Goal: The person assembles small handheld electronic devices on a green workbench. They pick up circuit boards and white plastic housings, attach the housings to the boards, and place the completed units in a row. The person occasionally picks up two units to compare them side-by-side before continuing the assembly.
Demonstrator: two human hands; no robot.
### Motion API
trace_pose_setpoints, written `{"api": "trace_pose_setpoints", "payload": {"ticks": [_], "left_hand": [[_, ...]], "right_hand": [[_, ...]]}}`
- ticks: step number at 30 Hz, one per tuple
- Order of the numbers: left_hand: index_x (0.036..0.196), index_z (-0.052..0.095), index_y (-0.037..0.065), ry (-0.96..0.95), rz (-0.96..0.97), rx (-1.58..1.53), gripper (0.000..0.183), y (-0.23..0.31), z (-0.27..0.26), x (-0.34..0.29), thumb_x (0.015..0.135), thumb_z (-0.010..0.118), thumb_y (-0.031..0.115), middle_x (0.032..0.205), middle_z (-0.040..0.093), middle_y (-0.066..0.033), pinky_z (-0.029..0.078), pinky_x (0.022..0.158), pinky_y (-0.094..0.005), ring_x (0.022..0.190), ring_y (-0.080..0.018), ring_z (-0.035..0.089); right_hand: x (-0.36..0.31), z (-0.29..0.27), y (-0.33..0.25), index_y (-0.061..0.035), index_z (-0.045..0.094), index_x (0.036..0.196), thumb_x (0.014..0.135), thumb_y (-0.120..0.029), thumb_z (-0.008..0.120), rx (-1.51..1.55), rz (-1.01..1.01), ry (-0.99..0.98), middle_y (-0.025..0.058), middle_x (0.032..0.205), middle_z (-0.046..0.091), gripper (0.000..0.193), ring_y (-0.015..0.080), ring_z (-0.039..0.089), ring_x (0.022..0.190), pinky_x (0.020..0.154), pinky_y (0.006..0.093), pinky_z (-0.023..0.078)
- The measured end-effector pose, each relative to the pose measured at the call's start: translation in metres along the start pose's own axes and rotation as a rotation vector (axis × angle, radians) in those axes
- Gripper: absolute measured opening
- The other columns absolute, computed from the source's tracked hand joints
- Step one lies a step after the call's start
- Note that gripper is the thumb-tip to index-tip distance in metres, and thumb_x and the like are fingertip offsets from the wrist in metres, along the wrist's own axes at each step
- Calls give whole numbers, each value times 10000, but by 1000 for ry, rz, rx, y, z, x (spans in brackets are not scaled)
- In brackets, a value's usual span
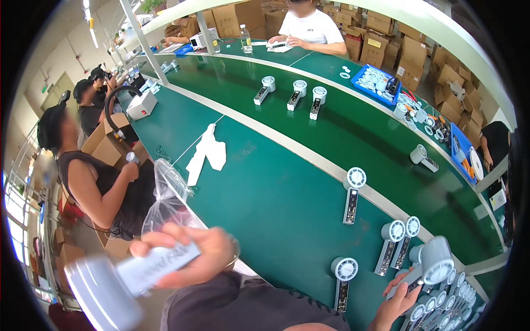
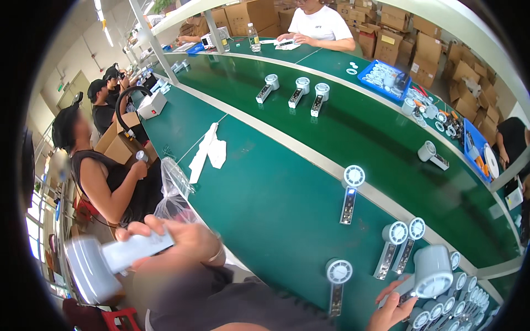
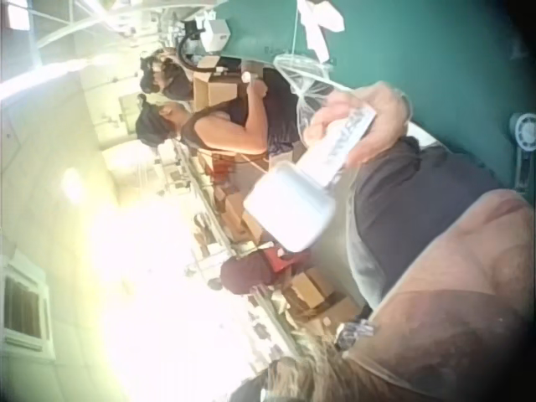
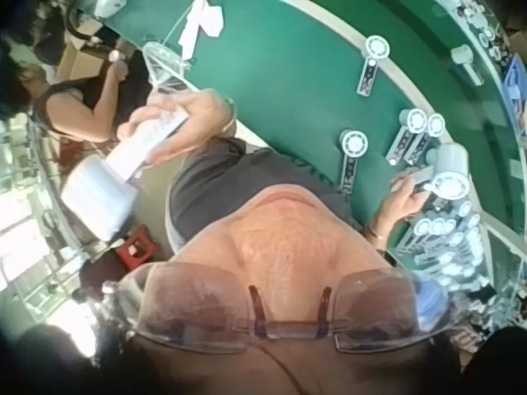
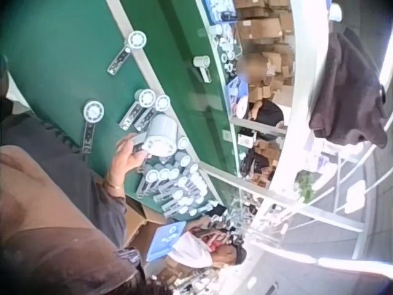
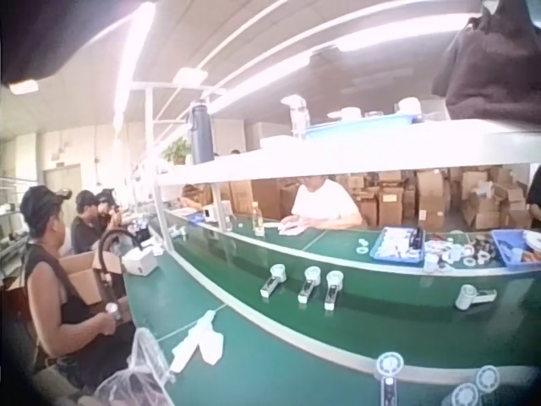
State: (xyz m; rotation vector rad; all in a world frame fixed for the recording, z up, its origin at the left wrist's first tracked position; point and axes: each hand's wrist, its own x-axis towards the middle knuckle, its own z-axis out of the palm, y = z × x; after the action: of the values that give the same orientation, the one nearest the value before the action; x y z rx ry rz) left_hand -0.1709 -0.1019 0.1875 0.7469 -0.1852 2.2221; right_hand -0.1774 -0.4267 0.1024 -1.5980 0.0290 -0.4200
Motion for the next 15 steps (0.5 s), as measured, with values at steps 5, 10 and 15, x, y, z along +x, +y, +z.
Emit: {"api": "trace_pose_setpoints", "payload": {"ticks": [5,10,15], "left_hand": [[1287,302,47,-174,17,155,466,-4,-3,-5,945,393,350,1204,394,-115,376,653,-245,898,-153,456],[1149,441,11,-11,102,-178,393,-8,35,-34,897,491,308,927,511,-125,407,536,-232,665,-167,513],[1033,465,5,-579,273,394,313,-9,-7,-24,861,521,260,905,524,-119,416,514,-275,667,-183,516]], "right_hand": [[-7,-5,3,65,379,1203,879,-291,507,0,-85,-25,69,757,466,498,79,407,535,418,193,335],[-13,-19,5,91,364,1210,851,-304,534,-46,-177,100,90,764,489,560,107,433,537,428,216,340],[-9,-24,-7,69,360,1215,859,-239,485,-97,-171,-98,95,799,478,487,109,422,570,472,223,347]]}}
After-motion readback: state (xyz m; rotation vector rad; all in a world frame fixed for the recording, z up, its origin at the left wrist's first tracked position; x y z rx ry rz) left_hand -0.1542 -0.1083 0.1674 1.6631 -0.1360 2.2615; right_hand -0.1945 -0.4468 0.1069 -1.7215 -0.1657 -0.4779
